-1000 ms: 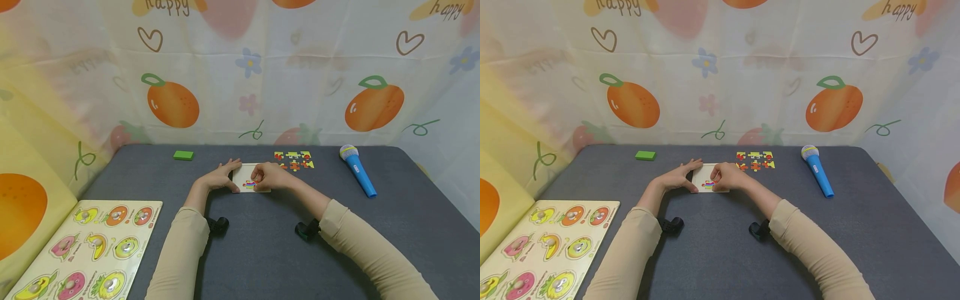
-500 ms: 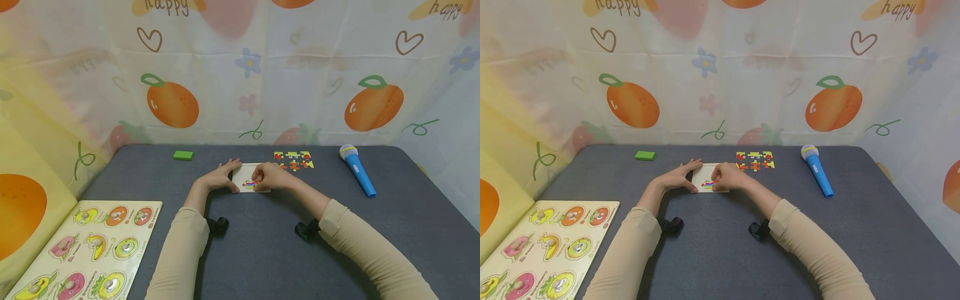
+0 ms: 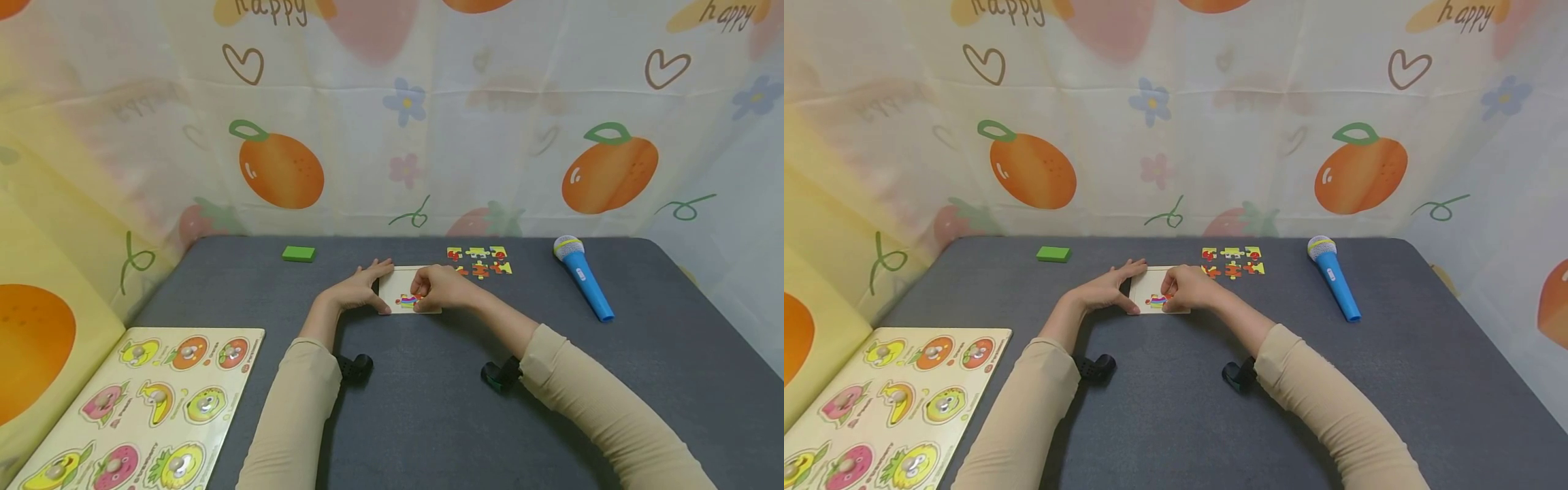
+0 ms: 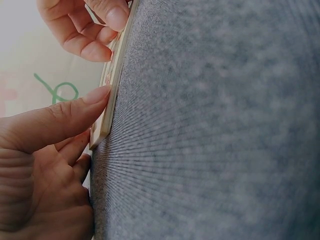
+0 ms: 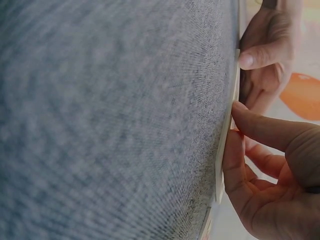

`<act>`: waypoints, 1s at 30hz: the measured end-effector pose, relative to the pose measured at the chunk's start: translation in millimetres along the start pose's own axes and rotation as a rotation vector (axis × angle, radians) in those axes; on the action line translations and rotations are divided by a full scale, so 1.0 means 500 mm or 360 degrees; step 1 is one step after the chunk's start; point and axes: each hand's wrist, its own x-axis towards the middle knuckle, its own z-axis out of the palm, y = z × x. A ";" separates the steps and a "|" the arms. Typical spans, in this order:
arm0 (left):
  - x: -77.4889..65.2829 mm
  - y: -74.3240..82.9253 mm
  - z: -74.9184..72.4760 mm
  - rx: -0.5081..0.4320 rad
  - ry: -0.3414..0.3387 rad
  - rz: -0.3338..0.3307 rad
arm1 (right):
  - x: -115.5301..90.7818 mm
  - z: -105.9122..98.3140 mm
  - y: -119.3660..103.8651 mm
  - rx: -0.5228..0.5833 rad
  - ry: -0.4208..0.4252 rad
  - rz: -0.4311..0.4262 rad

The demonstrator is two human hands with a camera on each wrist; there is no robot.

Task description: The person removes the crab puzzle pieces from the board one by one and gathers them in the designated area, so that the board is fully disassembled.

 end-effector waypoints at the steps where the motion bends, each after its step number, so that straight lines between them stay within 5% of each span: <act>1: 0.000 0.000 0.000 0.0001 0.0000 -0.0002 | 0.000 0.000 0.000 0.0003 0.0002 0.0000; 30: 0.001 -0.001 0.000 -0.0001 -0.0005 -0.0001 | 0.000 -0.002 -0.002 -0.0013 0.0013 0.0025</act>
